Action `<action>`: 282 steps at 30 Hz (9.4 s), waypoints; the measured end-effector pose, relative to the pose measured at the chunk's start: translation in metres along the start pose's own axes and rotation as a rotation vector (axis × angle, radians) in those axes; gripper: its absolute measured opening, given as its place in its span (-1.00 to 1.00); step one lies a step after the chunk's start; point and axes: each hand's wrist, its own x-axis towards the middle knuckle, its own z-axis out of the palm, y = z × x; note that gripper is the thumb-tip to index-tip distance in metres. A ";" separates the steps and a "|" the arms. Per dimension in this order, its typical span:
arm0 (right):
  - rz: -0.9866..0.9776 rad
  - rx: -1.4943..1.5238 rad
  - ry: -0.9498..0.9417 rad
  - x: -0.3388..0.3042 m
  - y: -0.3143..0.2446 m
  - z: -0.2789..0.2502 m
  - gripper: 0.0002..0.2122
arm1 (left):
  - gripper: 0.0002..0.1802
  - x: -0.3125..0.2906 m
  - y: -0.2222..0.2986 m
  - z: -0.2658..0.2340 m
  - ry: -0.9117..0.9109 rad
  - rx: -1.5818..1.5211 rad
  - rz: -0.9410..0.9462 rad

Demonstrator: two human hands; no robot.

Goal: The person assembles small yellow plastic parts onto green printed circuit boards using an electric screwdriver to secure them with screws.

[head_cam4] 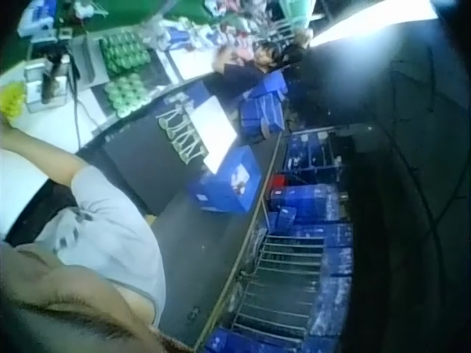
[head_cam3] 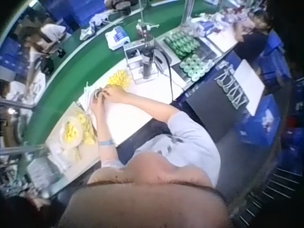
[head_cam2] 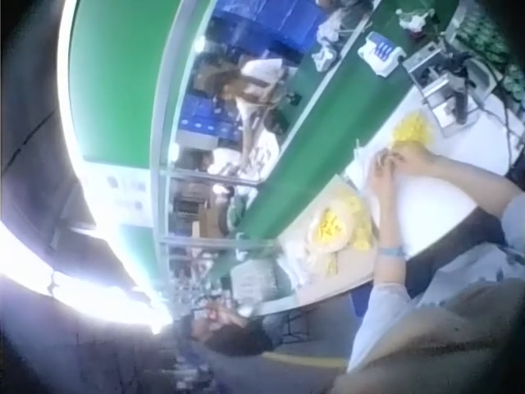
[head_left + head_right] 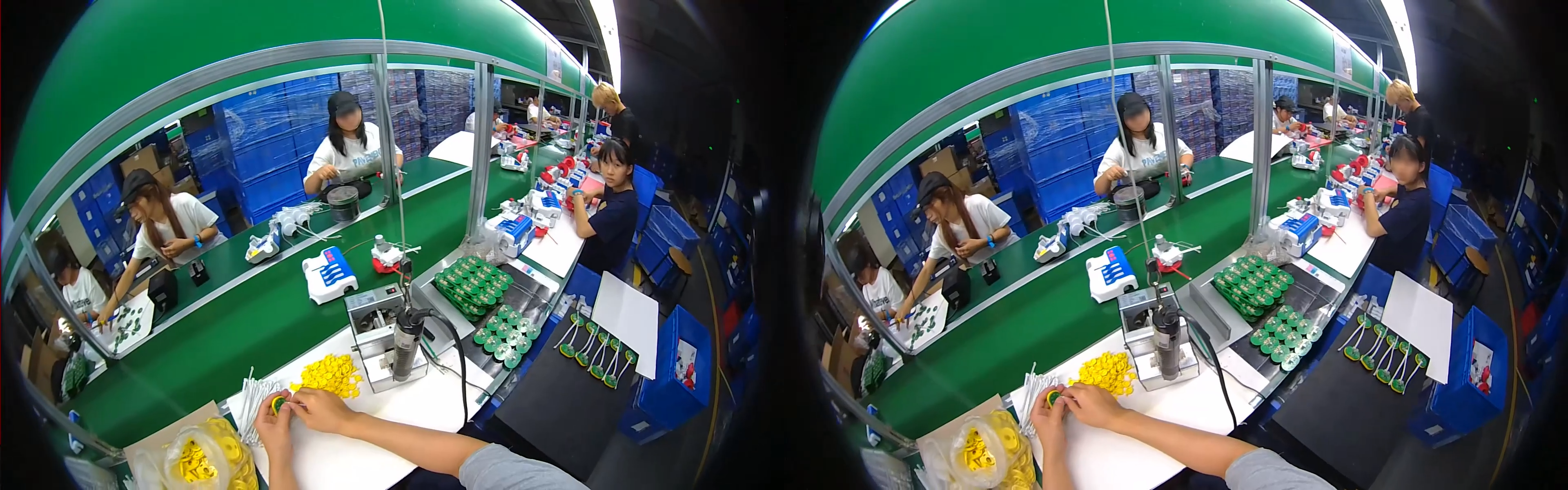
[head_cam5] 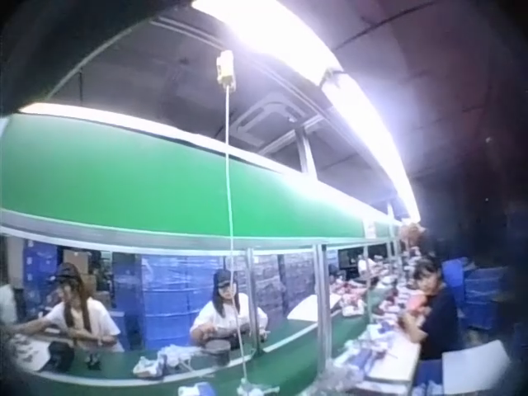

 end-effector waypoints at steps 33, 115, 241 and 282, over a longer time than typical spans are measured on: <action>0.047 0.016 -0.116 0.005 0.046 -0.011 -0.80 | -0.61 0.021 -0.051 0.009 -0.092 0.302 0.105; -0.399 -0.252 0.396 -0.026 0.034 -0.070 -0.53 | -0.78 -0.003 -0.057 0.020 0.108 -0.321 0.068; 0.464 0.329 -0.129 -0.030 0.083 0.174 -0.87 | -0.24 0.019 -0.099 -0.194 -0.476 0.745 0.224; 0.260 -0.025 -0.153 -0.041 0.096 0.108 -0.83 | -0.16 0.015 -0.109 -0.127 -0.474 0.703 0.183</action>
